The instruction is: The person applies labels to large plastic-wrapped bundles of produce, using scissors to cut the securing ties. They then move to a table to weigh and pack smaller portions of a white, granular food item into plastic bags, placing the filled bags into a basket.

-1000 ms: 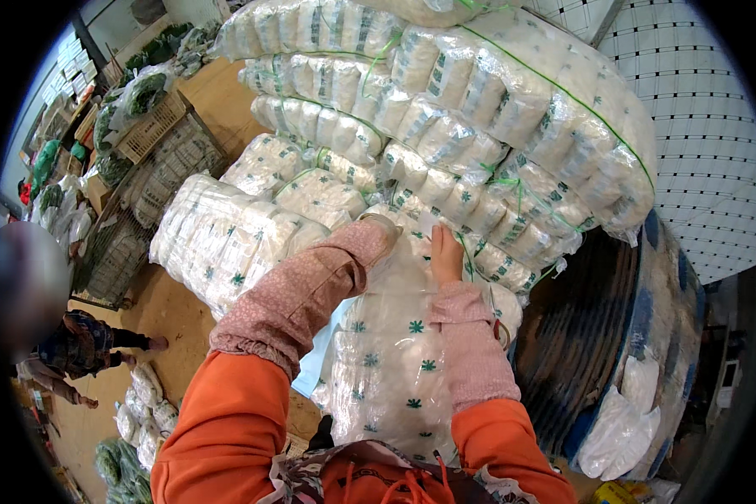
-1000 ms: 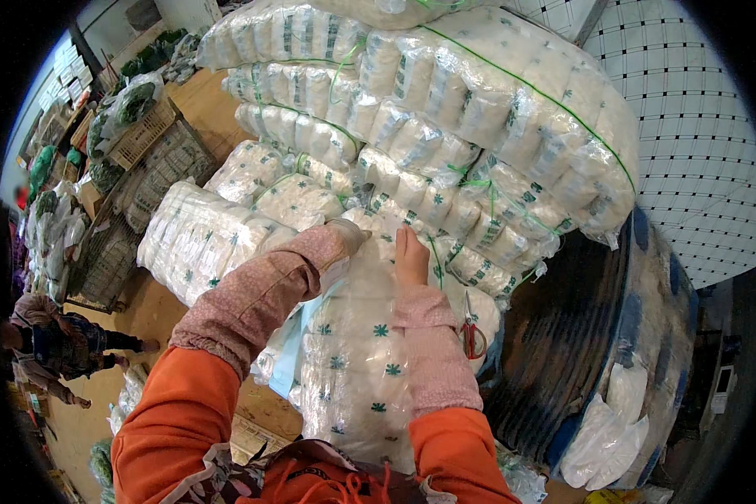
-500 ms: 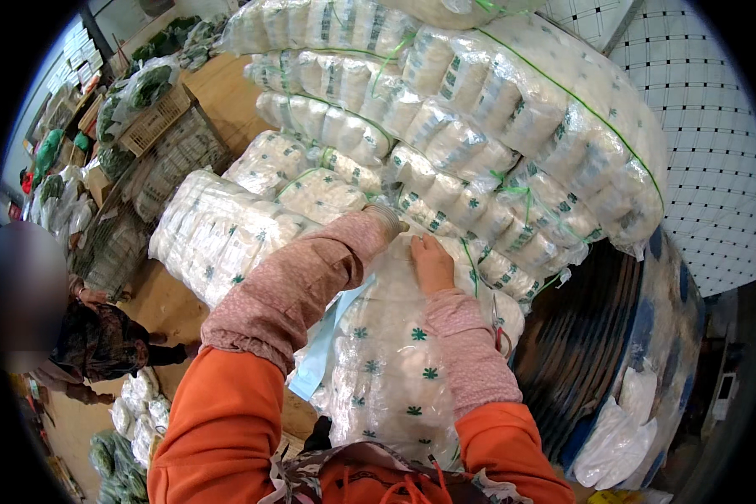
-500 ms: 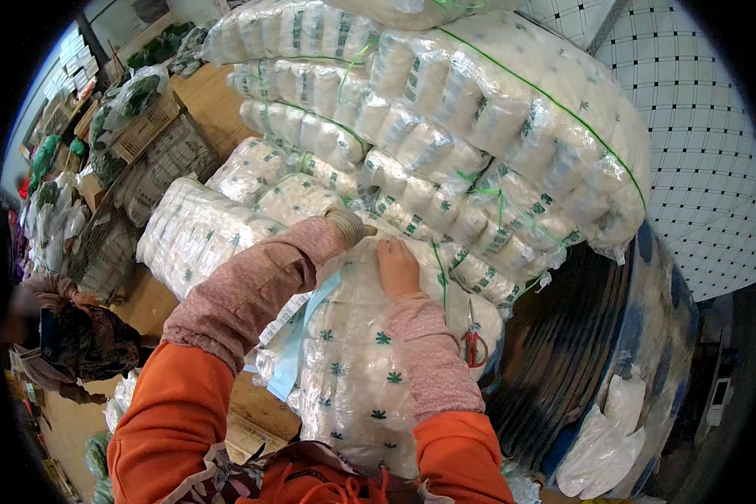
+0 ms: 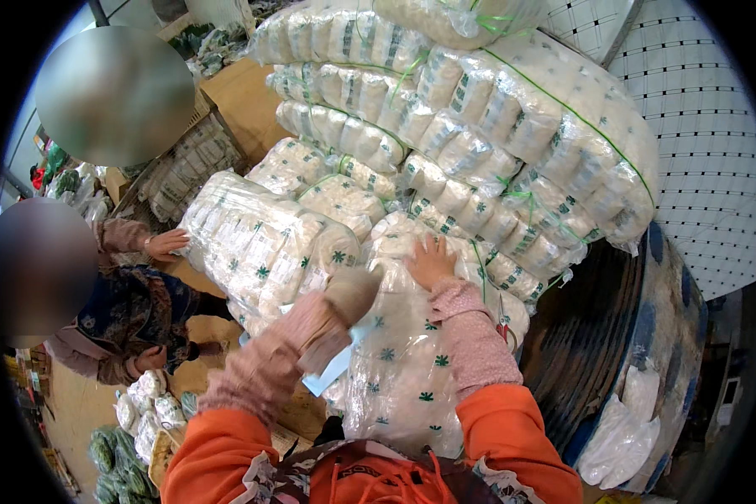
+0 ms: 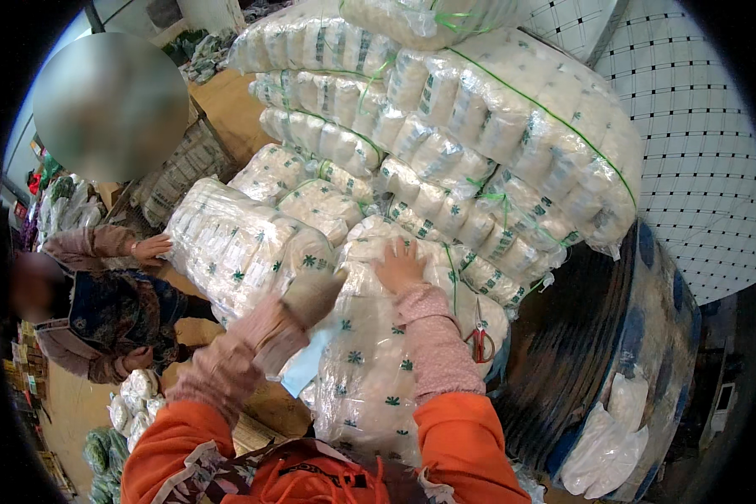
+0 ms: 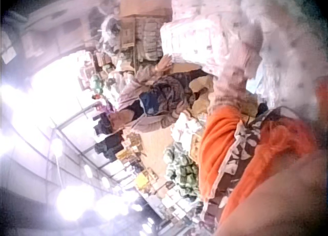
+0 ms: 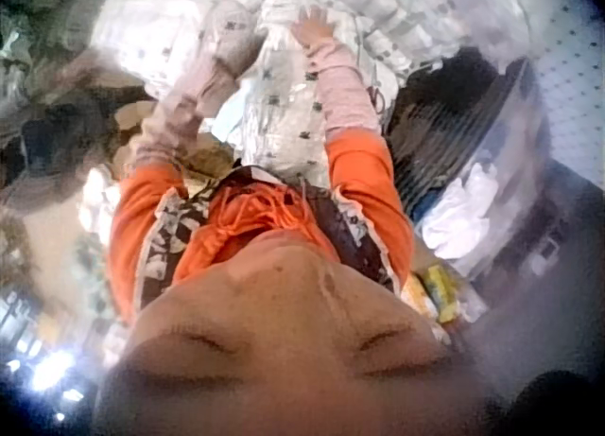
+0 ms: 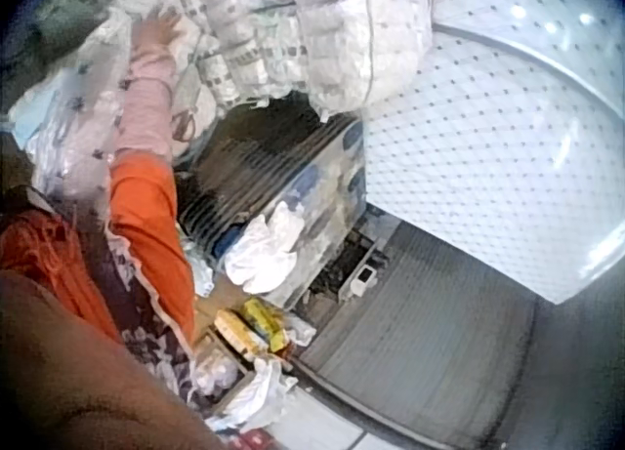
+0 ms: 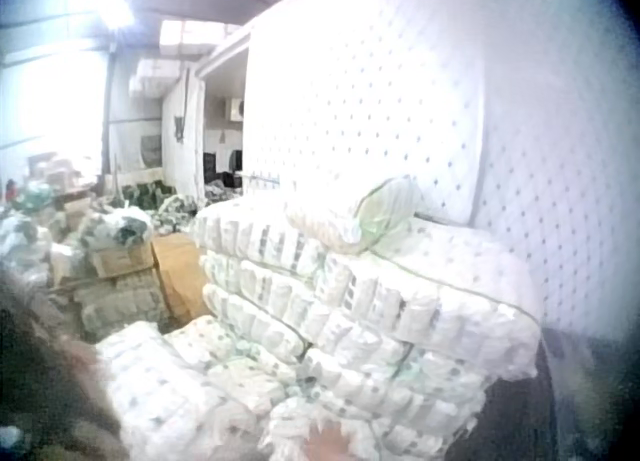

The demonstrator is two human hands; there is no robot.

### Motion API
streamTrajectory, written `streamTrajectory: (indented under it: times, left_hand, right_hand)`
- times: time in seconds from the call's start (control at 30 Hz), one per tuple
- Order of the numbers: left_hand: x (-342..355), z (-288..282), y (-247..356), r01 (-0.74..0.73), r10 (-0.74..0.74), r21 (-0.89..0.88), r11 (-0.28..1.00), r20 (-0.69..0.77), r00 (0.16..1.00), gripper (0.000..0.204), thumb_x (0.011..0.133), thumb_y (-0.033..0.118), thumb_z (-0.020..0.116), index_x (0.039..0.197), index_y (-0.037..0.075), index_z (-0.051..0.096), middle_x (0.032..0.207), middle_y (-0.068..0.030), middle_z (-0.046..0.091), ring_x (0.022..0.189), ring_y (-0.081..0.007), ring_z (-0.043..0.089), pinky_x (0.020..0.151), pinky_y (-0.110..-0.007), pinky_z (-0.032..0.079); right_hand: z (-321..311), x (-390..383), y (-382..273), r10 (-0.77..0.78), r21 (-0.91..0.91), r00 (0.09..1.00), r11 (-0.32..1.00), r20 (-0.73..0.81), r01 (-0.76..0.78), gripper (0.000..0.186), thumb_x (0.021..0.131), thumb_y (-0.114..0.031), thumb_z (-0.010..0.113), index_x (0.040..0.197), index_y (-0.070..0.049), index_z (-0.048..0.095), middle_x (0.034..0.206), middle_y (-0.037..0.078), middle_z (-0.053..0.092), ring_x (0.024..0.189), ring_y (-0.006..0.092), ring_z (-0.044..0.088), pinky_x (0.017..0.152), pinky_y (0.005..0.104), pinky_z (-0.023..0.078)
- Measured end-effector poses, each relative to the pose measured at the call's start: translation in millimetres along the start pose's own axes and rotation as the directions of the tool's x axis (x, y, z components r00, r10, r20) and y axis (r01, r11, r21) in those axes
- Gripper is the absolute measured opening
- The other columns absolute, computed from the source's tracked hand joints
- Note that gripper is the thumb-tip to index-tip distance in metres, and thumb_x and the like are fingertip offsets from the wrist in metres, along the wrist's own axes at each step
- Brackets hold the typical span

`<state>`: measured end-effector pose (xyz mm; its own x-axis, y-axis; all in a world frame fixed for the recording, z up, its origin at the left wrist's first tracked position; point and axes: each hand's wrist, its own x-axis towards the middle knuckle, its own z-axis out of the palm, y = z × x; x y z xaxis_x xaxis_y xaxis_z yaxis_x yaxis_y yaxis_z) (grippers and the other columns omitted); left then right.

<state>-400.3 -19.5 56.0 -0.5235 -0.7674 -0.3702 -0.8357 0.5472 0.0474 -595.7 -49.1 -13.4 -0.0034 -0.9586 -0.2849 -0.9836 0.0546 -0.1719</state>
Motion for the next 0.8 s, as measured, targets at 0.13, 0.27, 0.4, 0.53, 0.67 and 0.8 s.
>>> streamTrajectory:
  times: [0.13,0.27,0.4,0.53,0.67,0.8]
  left_hand:
    - [-83,-13,0,0.161,-0.127,-0.172,0.972,0.191,0.973,0.045,0.074,0.014,0.064,0.116,0.004,0.051,0.090,-0.0206,0.063,0.086,-0.0317,0.062,0.073,-0.041,0.049]
    - [-155,56,-49,0.168,-0.070,-0.695,0.699,0.168,0.983,0.053,0.072,0.016,0.066,0.120,0.002,0.050,0.099,-0.0197,0.062,0.093,-0.0292,0.060,0.082,-0.036,0.047]
    - [-191,76,-39,-0.130,-0.427,-0.992,0.003,-0.119,0.896,0.054,0.073,0.012,0.064,0.123,0.002,0.047,0.109,-0.0131,0.059,0.102,-0.0211,0.055,0.092,-0.031,0.040]
    - [-189,54,12,-0.390,-0.442,-0.921,-0.022,-0.341,0.830,0.059,0.076,-0.002,0.062,0.130,0.001,0.039,0.126,-0.0090,0.046,0.118,-0.0173,0.042,0.098,-0.028,0.032]
    - [-204,48,31,-0.541,-0.353,-0.839,0.059,-0.524,0.775,0.066,0.073,0.000,0.067,0.131,0.004,0.037,0.129,-0.0102,0.044,0.118,-0.0184,0.043,0.100,-0.031,0.032]
    - [-233,67,15,-0.316,-0.226,-0.887,-0.338,-0.250,0.942,0.064,0.070,0.003,0.069,0.128,0.003,0.041,0.122,-0.0099,0.050,0.106,-0.0171,0.052,0.090,-0.031,0.042]
  right_hand:
    - [-19,-23,17,-0.154,0.022,0.976,0.988,0.153,0.153,0.058,0.090,-0.046,0.035,0.140,-0.017,0.026,0.148,0.005,0.015,0.136,0.0324,0.009,0.103,0.0619,0.015]
    - [-21,-83,13,-0.244,0.029,0.970,0.969,0.006,0.244,0.046,0.089,-0.036,0.044,0.129,-0.012,0.043,0.131,0.012,0.042,0.122,0.0313,0.037,0.100,0.0548,0.026]
    - [-38,-193,-31,-0.211,0.246,0.955,0.933,-0.211,0.261,0.029,0.086,-0.027,0.055,0.105,-0.004,0.059,0.092,0.010,0.063,0.087,0.0239,0.057,0.082,0.0410,0.041]
    - [7,-251,-83,-0.306,0.994,0.948,0.090,0.086,-0.062,0.025,0.085,-0.024,0.061,0.085,0.001,0.061,0.073,0.002,0.059,0.068,0.0112,0.054,0.062,0.0248,0.043]
    - [3,-264,-118,-0.158,0.989,0.977,-0.031,0.140,-0.147,0.021,0.085,-0.020,0.061,0.078,0.000,0.060,0.063,-0.001,0.055,0.055,0.0058,0.047,0.050,0.0210,0.038]
    - [-5,-269,-132,-0.094,0.961,0.989,-0.242,0.112,-0.132,0.017,0.085,-0.018,0.062,0.077,-0.002,0.061,0.064,-0.001,0.056,0.050,0.0033,0.044,0.046,0.0181,0.035]
